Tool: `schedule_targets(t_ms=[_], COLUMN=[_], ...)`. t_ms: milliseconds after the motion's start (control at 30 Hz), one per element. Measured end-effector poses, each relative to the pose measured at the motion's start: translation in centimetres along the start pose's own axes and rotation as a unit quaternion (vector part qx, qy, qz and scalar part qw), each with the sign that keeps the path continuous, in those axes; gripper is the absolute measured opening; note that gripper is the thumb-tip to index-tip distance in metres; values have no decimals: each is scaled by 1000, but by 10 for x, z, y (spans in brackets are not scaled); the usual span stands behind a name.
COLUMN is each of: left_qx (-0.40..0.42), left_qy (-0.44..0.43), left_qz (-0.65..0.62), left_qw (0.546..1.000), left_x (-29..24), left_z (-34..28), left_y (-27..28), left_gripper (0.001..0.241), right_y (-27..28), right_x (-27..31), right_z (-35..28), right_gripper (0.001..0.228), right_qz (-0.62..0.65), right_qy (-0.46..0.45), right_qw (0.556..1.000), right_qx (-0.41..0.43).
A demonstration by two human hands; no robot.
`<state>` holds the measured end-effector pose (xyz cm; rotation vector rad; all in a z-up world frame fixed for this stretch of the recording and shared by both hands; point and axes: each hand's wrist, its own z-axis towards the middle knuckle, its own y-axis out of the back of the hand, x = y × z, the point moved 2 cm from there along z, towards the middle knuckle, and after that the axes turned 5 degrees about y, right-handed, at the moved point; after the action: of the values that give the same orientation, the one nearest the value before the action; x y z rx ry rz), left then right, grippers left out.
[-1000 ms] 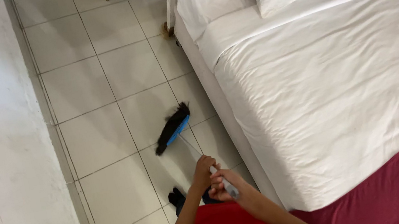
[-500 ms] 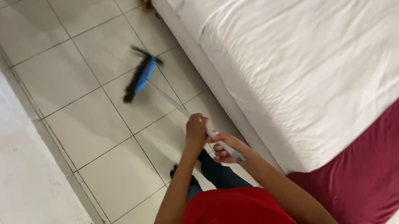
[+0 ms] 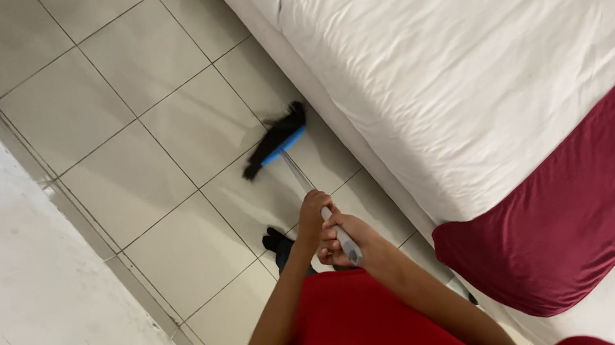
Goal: The person sweeps the tiled floor of a bedroom using a blue broom. They move the broom back and forth across the floor, cleaning around the bed and near the walls.
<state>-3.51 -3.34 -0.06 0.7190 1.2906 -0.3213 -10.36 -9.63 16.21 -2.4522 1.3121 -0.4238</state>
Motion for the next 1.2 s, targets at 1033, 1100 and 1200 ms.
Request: schedule_targets(t_ms=[1033, 1100, 1200], left_qx=[211, 219, 221], left_qy=[38, 17, 37], left_qz=[205, 189, 150], left_qw=[955, 957, 963], left_x=[-86, -70, -103], left_z=[-10, -20, -19], left_y=[-211, -224, -209], left_gripper=[18, 20, 24], right_y=[278, 262, 243], right_x=[37, 39, 46], right_z=[-50, -79, -100], right_gripper=[16, 15, 9], right_qz=[81, 90, 148], right_qy=[-17, -13, -24], right_qw=[997, 996, 988], right_qx=[4, 1, 23])
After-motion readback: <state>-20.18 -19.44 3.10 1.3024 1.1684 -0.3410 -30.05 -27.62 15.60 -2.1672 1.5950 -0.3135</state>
